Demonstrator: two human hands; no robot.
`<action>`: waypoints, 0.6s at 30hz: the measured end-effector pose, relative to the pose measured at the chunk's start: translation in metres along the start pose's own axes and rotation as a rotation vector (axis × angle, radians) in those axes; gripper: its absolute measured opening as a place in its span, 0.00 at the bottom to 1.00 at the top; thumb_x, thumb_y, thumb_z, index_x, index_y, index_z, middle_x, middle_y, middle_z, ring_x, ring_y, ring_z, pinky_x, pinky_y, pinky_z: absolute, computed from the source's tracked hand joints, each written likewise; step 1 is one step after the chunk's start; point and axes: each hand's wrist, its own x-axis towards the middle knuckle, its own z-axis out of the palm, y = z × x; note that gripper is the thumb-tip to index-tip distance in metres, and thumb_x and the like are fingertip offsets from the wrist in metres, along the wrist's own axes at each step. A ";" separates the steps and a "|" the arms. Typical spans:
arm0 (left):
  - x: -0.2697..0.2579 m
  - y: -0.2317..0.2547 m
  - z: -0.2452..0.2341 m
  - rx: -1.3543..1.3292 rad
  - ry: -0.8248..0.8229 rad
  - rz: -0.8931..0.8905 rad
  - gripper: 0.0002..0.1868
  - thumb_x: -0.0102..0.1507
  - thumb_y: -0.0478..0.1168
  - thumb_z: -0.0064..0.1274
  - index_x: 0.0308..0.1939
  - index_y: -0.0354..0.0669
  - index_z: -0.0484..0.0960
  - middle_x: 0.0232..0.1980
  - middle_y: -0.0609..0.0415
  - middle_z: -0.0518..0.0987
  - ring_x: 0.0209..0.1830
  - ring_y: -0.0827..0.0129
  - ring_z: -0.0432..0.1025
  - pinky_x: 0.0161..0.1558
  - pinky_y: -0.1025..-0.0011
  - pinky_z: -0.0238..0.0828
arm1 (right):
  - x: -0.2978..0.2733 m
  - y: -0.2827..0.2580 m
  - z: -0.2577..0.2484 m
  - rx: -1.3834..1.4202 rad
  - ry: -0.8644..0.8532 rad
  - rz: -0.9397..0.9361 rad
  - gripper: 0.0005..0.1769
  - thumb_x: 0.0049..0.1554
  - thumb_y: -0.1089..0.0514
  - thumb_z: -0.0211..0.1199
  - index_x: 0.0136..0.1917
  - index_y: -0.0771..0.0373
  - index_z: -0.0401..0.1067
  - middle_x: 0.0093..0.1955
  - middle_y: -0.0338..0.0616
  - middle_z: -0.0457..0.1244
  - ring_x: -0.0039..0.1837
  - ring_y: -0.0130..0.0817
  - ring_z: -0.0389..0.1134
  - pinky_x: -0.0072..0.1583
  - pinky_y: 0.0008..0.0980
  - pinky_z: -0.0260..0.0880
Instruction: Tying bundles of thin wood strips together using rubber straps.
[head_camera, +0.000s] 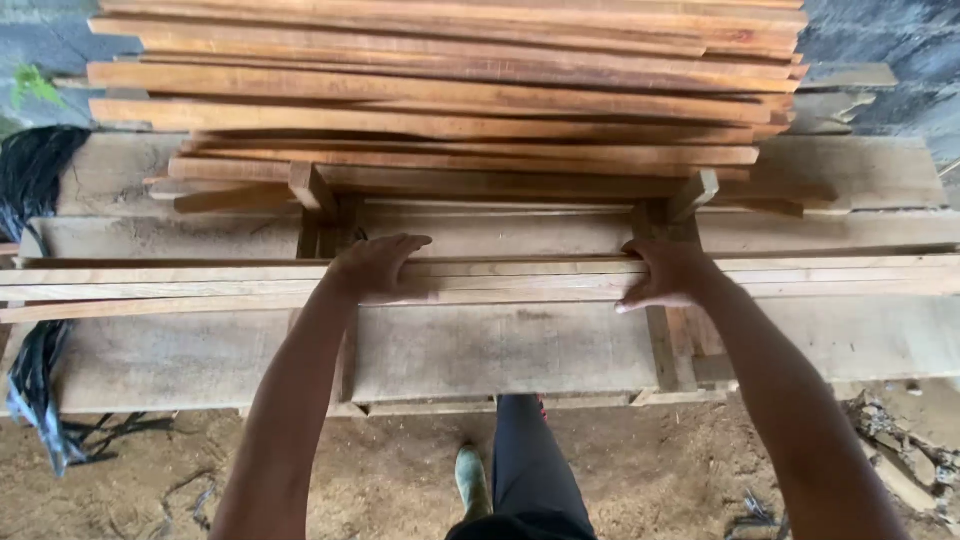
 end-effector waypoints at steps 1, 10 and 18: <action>0.003 -0.002 -0.001 0.015 0.156 0.001 0.48 0.55 0.69 0.60 0.74 0.56 0.65 0.64 0.52 0.77 0.62 0.52 0.73 0.61 0.46 0.73 | 0.008 0.011 0.006 -0.063 0.097 -0.044 0.55 0.41 0.37 0.81 0.73 0.59 0.63 0.67 0.58 0.67 0.66 0.60 0.70 0.69 0.57 0.67; 0.038 -0.015 -0.029 -0.016 0.212 -0.141 0.30 0.66 0.66 0.43 0.63 0.56 0.77 0.49 0.54 0.86 0.51 0.57 0.81 0.55 0.52 0.77 | 0.062 0.043 0.002 -0.233 0.209 -0.196 0.43 0.49 0.28 0.67 0.69 0.53 0.64 0.64 0.51 0.66 0.66 0.53 0.70 0.69 0.52 0.69; 0.050 -0.019 -0.012 0.067 0.128 -0.120 0.26 0.65 0.67 0.44 0.58 0.61 0.81 0.48 0.58 0.86 0.52 0.59 0.81 0.54 0.56 0.76 | 0.081 0.055 0.025 -0.265 0.227 -0.260 0.47 0.46 0.22 0.66 0.70 0.48 0.63 0.65 0.45 0.67 0.66 0.48 0.71 0.65 0.50 0.71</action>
